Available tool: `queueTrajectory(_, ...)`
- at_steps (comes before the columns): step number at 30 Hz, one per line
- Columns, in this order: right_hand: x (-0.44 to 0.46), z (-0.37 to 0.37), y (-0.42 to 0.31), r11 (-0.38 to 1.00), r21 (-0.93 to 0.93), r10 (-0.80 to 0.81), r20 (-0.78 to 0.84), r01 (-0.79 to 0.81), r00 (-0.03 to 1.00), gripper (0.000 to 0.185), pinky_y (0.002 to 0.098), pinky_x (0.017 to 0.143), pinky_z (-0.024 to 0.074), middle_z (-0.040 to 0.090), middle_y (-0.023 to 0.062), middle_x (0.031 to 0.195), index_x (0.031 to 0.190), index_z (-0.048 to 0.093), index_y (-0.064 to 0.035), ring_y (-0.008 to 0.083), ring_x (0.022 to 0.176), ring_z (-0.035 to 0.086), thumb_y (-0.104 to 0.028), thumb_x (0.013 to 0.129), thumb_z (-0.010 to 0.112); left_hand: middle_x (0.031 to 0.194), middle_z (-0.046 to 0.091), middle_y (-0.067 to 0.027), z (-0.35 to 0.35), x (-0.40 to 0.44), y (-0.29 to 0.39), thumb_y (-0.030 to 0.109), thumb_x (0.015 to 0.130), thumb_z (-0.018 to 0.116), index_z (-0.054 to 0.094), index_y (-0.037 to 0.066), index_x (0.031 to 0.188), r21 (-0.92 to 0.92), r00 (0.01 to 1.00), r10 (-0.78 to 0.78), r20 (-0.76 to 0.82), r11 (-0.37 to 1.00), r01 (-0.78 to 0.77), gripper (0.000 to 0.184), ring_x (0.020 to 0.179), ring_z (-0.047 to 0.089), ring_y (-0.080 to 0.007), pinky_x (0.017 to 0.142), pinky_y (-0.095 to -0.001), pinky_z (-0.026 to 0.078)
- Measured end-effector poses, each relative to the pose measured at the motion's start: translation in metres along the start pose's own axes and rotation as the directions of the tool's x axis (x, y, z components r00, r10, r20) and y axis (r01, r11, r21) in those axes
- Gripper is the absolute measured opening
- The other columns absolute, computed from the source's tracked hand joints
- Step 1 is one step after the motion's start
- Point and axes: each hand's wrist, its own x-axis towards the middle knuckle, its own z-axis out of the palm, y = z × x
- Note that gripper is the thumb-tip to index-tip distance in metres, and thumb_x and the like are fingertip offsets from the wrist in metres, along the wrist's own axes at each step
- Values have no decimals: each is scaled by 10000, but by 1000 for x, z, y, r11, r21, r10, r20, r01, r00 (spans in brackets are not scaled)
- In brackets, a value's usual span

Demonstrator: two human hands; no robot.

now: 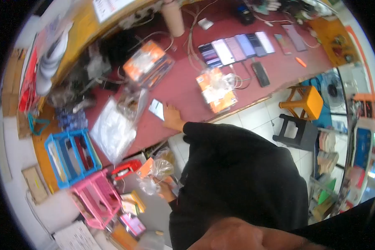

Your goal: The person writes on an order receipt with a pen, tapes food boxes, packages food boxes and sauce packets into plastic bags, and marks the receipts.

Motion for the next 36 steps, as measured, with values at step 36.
queueTrajectory(36,61,-481,662,727,5,560,-582,-686,589,788,504,977,381,474,185,1301,1353,432,-129,372,1201,449,-443,688,714,1119,553,-180,174,-8,-69,423,837,661,511,-6,1199,662,234,772,-590,629,-408,581,987,528,-352,835,-450,412)
